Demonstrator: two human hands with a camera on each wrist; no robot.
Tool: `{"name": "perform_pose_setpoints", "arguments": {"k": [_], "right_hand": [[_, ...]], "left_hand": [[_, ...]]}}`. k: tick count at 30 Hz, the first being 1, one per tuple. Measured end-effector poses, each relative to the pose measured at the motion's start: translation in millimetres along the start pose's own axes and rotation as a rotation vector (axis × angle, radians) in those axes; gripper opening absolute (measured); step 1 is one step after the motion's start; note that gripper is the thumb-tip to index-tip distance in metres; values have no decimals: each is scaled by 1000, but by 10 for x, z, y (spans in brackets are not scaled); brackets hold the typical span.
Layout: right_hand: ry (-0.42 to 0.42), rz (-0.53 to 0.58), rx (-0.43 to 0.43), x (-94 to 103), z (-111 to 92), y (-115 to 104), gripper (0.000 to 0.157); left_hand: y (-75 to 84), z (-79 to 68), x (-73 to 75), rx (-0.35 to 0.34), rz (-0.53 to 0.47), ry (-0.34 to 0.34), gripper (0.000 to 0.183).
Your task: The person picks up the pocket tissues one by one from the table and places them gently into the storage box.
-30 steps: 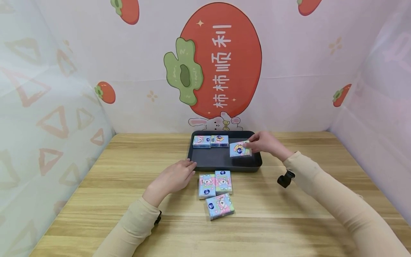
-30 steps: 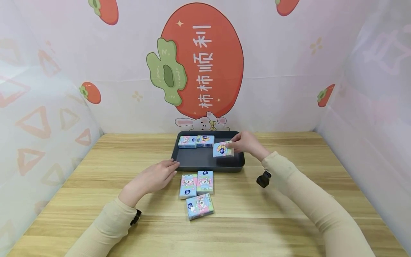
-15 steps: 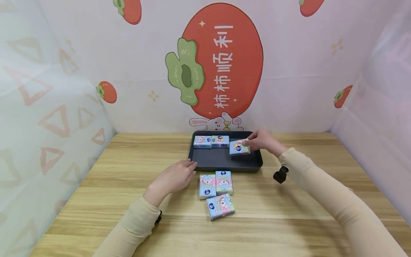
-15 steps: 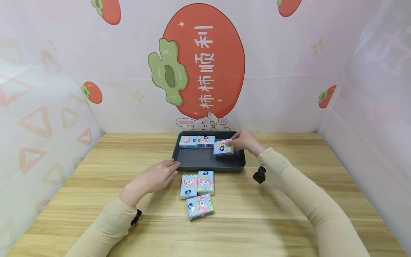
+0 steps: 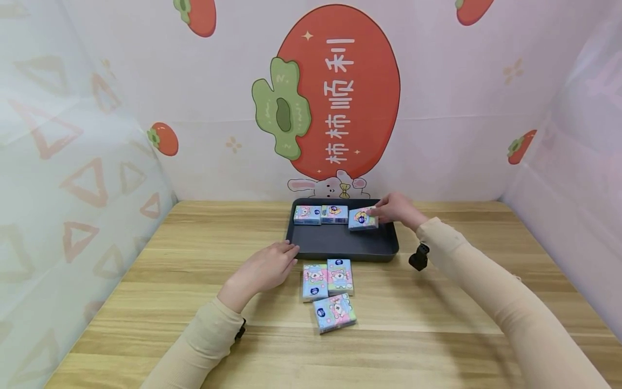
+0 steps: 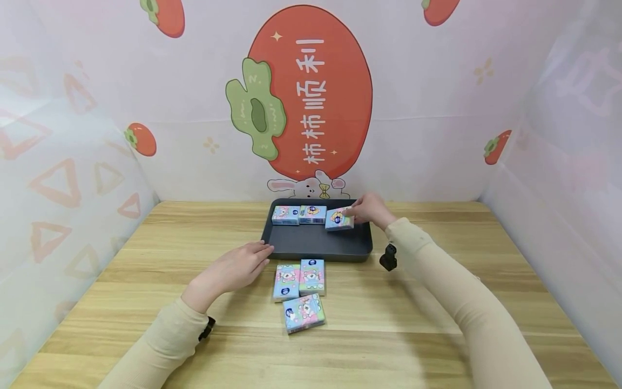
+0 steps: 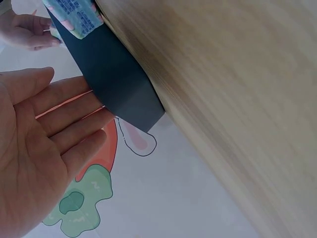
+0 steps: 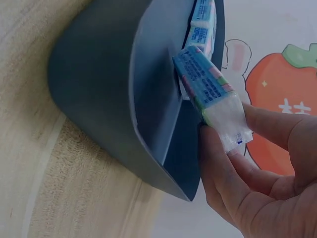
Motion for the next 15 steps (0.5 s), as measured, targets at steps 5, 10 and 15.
{"name": "perform_pose_setpoints", "arguments": {"k": [5,10,15], "right_hand": [[-2,3,-8,0,58,10,43],[10,-12,-8,22,91,7,39],[13,-26,-6,41,101,-21,38]], "left_hand": [[-4,-7,-8,10,-12,-10,39],[-12,-4,-19,17,-14,-16,39],[-15,4,-21,19,-13,-16,39]]}}
Point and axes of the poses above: each hand's wrist, its own z-axis towards the middle knuckle, its own x-axis out of the back of the hand, y = z × x, the point moved 8 cm from there along z, towards the middle knuckle, and after that the axes turned 4 degrees about -x, right-handed, at the moved point
